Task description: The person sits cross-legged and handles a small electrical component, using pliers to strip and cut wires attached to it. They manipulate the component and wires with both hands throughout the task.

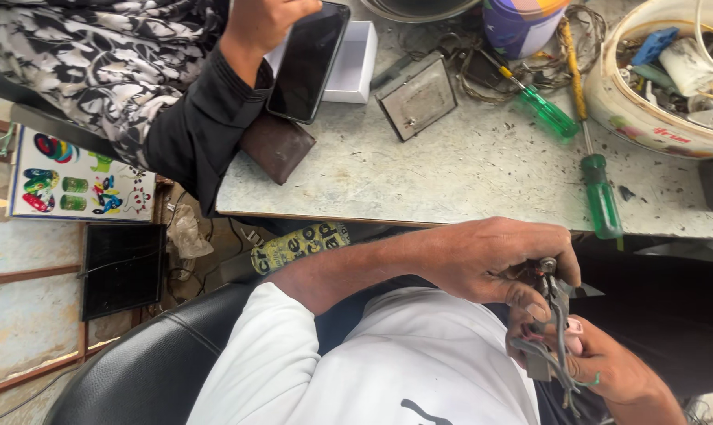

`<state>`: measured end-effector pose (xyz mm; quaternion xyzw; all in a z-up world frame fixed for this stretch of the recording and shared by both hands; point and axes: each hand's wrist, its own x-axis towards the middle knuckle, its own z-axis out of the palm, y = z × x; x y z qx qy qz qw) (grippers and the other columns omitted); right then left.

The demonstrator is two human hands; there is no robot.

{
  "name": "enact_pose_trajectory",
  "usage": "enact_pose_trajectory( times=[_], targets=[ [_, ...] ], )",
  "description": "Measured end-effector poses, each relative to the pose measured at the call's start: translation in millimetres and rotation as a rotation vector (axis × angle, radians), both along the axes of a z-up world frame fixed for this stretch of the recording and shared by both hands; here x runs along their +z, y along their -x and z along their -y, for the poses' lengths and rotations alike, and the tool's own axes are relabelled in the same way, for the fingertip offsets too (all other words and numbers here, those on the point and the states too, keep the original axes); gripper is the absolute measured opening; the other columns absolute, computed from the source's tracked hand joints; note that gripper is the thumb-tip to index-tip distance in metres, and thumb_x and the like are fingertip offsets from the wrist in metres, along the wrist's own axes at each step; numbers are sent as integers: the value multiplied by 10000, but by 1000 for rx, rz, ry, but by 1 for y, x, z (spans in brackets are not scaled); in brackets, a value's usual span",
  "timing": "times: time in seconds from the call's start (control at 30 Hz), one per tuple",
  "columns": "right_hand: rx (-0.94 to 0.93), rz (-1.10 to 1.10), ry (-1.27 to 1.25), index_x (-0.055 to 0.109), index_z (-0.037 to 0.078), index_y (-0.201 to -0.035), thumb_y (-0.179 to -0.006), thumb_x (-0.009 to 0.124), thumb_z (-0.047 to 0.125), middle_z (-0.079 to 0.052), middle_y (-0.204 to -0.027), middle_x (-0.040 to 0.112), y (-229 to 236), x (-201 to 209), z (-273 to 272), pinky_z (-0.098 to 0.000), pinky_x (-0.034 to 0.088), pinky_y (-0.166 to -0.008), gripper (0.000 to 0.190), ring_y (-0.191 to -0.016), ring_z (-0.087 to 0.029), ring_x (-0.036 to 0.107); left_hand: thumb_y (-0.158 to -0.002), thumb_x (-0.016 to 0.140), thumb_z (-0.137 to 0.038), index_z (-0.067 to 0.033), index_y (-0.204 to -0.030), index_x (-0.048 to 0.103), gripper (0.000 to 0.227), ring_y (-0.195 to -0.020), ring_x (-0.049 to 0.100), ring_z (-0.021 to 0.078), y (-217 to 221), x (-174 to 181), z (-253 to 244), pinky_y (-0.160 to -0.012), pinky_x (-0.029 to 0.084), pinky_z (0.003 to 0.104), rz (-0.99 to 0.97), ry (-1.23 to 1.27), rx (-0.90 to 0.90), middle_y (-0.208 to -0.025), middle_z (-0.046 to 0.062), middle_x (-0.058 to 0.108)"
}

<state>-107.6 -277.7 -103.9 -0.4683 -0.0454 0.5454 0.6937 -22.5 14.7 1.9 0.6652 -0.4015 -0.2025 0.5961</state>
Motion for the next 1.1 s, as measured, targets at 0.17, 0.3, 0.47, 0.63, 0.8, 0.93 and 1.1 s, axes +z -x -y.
enact_pose_trajectory(
  times=[0.17,0.3,0.47,0.63,0.8,0.93,1.1],
  targets=[
    [-27,112,-289,660,-31,-1076,-826,844,351,-152,-906,686,6,4,-21,-425,580,-749,493,-872,-272,653,-899,593,-608,-138,-1278,592,603,-964,729,133,-7,4,7,-866,621,332,24,-49,13,-1086,-6,679],
    [-138,42,-170,620,-11,-1068,-807,835,310,-75,-887,596,11,9,-32,-369,522,-672,466,-819,-185,601,-886,612,-567,-142,-1320,571,609,-984,723,161,-12,15,5,-839,600,361,79,-166,18,-1088,0,672],
    [-113,193,14,622,10,-1013,-814,801,110,-23,-809,574,18,19,-35,-325,494,-608,286,-717,-127,551,-1031,506,-506,-170,-1477,487,559,-1047,718,184,-12,20,-15,-915,591,375,41,-149,-95,-1149,13,660],
    [-114,305,91,649,23,-936,-846,815,133,-10,-732,566,22,28,-42,-305,437,-550,219,-652,-116,510,-1086,470,-491,-184,-1419,542,458,-1079,723,158,-7,10,-15,-949,590,336,185,-141,-19,-1205,-7,700],
    [-142,458,223,649,61,-845,-861,791,177,8,-693,595,20,33,-48,-305,441,-546,184,-633,-108,521,-1033,498,-487,-172,-1308,603,431,-940,717,146,1,3,-12,-836,550,367,404,-314,111,-1117,-24,724],
    [-170,402,379,638,69,-863,-805,794,220,10,-663,542,19,34,-49,-325,444,-539,226,-618,-114,485,-1004,540,-496,-142,-1264,613,445,-794,689,150,7,3,-9,-732,529,376,414,-350,215,-1058,-13,739],
    [-89,492,390,647,70,-820,-823,791,280,-2,-637,531,20,32,-44,-349,443,-530,255,-600,-122,483,-967,573,-568,-135,-1375,557,596,-1060,705,198,14,5,-24,-925,580,396,180,-219,64,-1201,37,677]
  ],
)
